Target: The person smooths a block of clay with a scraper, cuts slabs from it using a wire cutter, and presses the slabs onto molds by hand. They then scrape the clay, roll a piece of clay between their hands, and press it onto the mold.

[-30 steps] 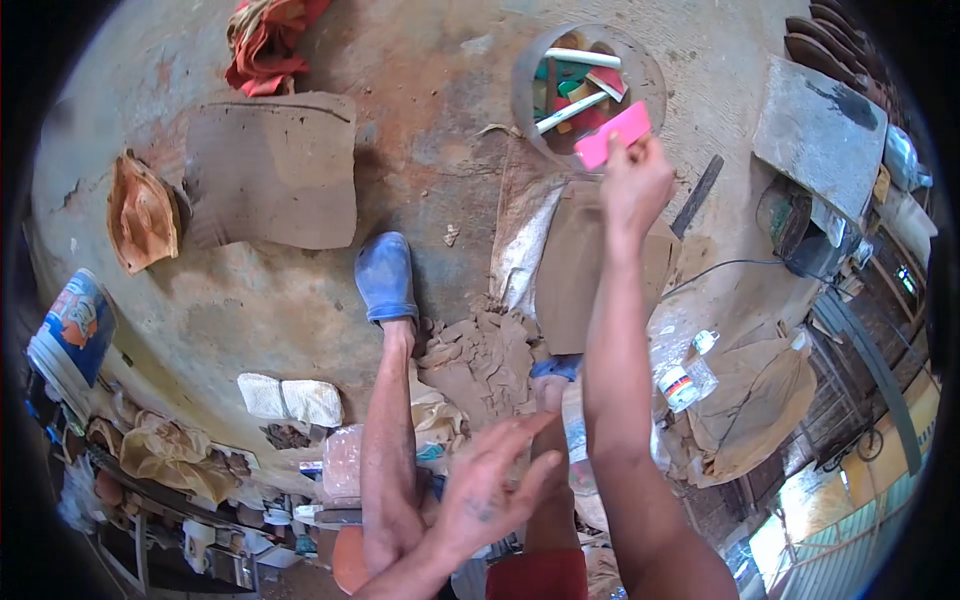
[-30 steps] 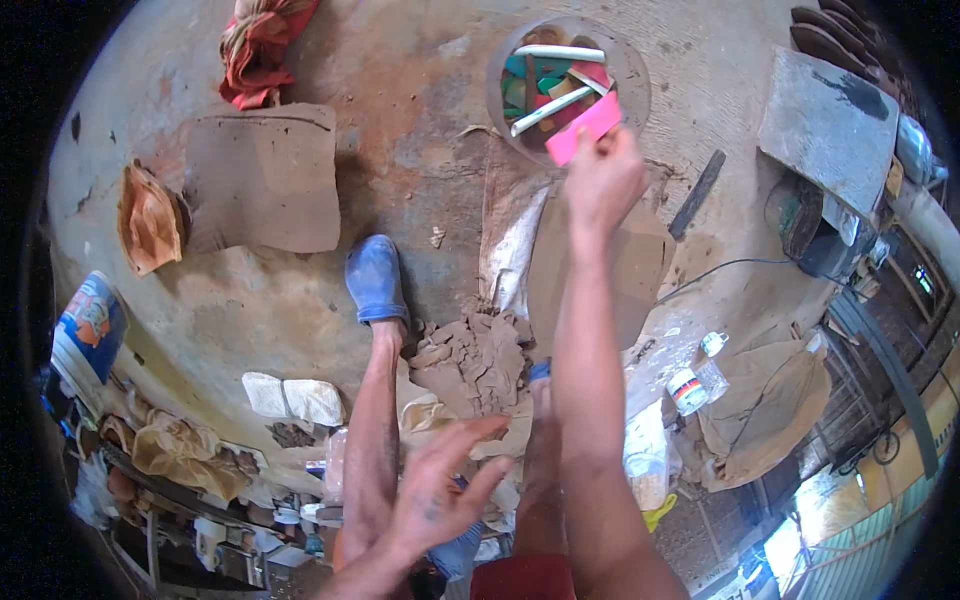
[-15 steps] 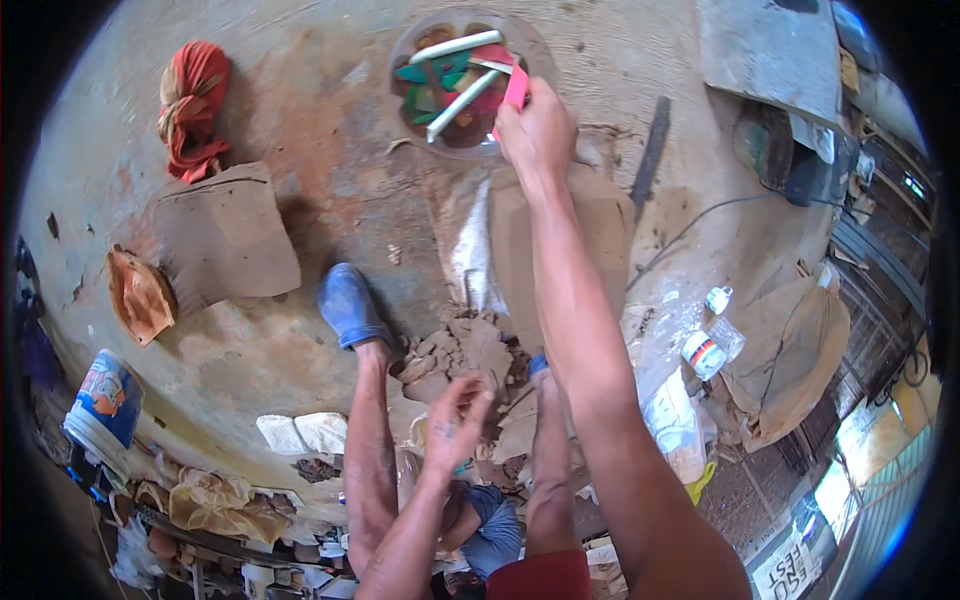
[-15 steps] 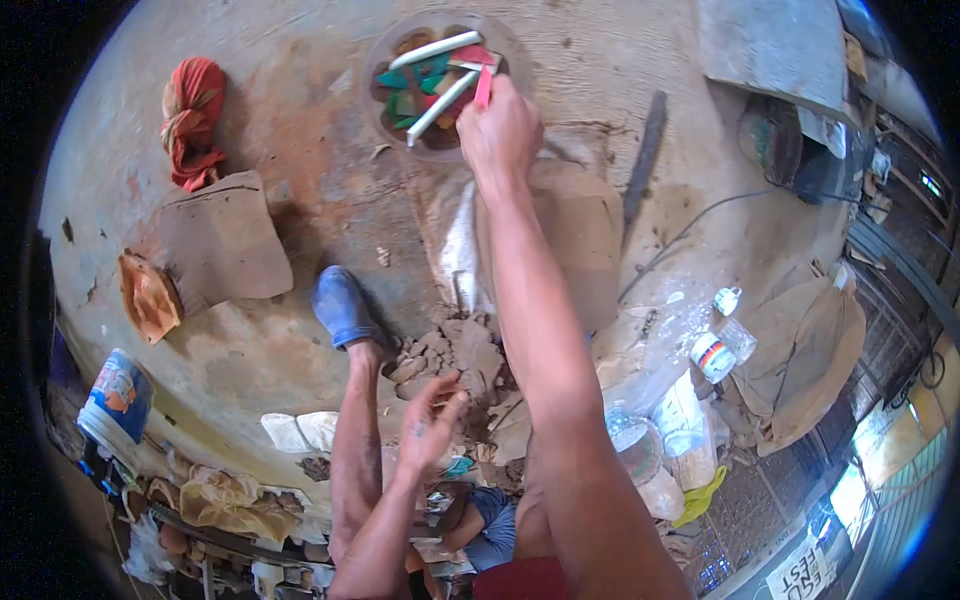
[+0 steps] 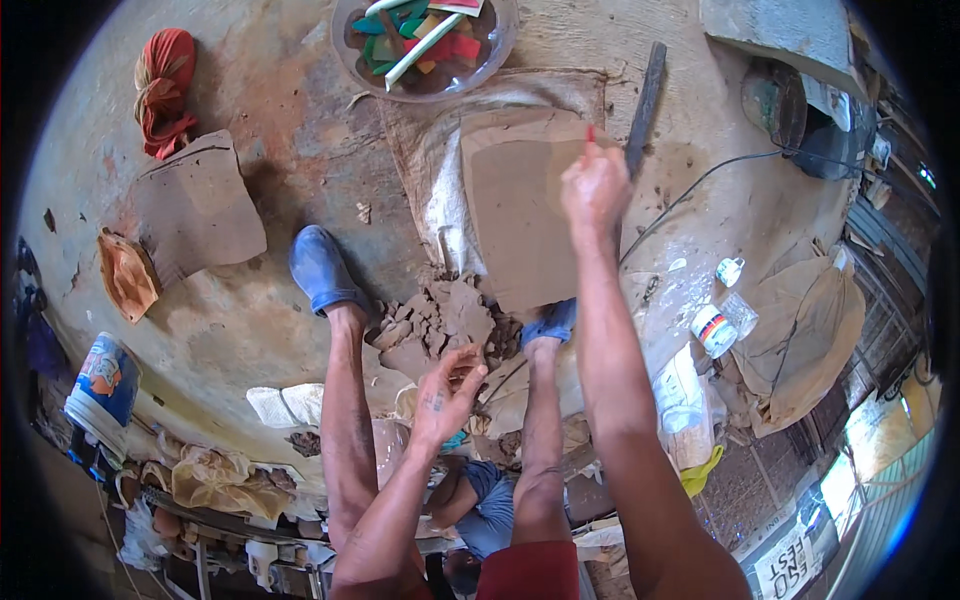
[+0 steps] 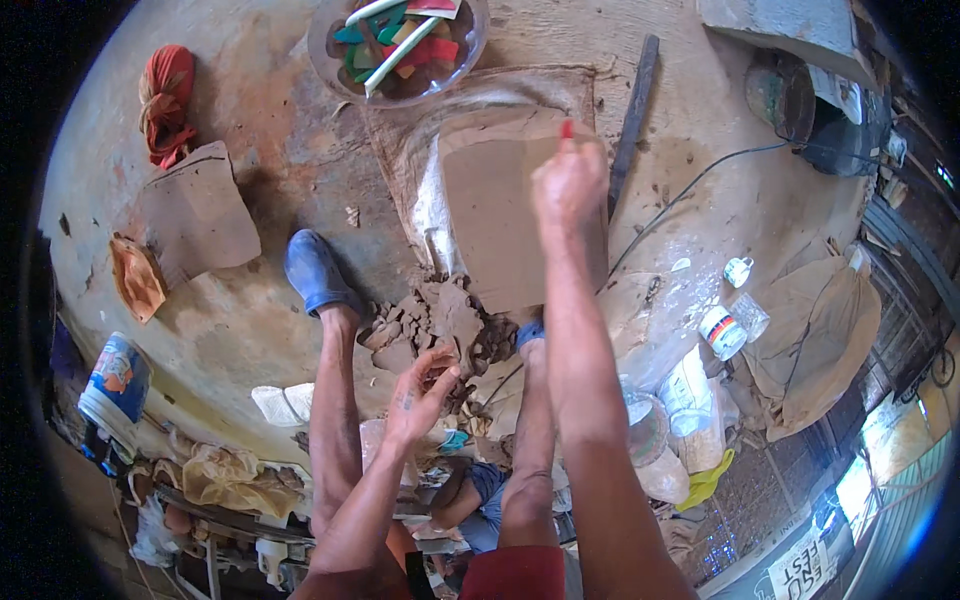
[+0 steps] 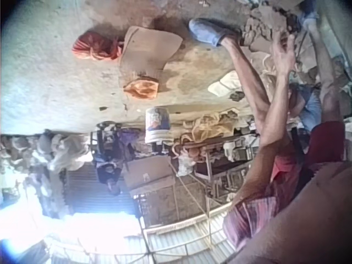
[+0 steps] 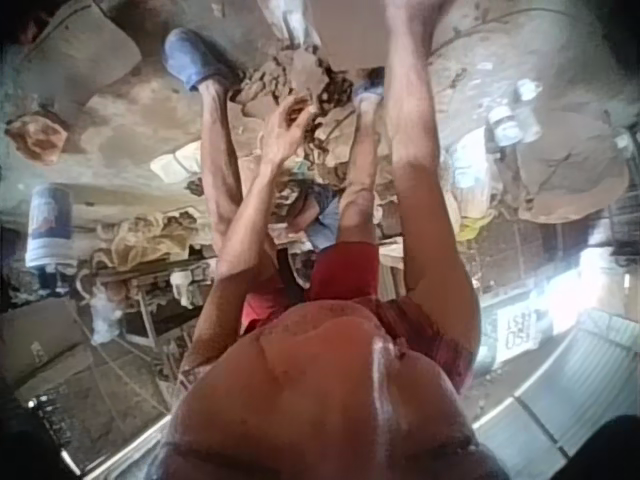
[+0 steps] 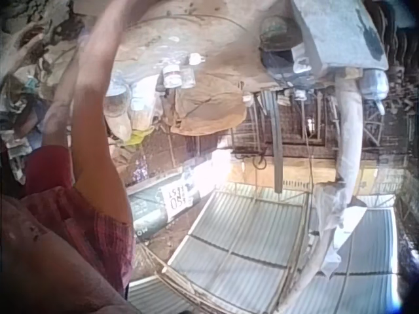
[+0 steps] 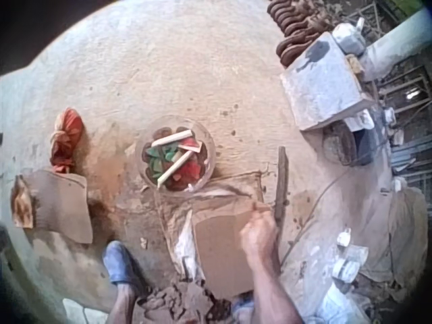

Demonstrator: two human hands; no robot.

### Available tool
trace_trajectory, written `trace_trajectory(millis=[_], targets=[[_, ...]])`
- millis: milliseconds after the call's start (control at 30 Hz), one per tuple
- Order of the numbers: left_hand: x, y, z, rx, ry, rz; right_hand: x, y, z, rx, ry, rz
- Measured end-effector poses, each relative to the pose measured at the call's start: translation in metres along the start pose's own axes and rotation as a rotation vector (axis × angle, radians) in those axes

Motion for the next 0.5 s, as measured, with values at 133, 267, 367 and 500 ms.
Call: trace_trajectory(millis=[133, 267, 367, 500], targets=[[0.004, 0.018, -0.004, 0.01, -0.041, -0.037, -0.048, 0.072, -0.019, -0.055, -0.038, 0.26], [0.007, 0.017, 0.003, 0.029, -0.033, -0.049, -0.053, 0.089, -0.017, 0.009, 0.125, 0.38], [0.01, 0.023, 0.006, -0.061, -0.106, -0.071, -0.02, 0.089, 0.002, 0.157, 0.111, 0.453], [0.015, 0.035, -0.002, -0.047, -0.105, -0.054, -0.023, 0.068, -0.014, 0.039, 0.165, 0.768]])
Point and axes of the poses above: each hand's wrist, its own x-axis towards the middle knuckle, its own z-axis out of the back of the hand, y = z × x, the point moved 3 cm from there along x, towards the middle knuckle, and after that the axes turned 4 degrees about x, right-handed, at the moved point
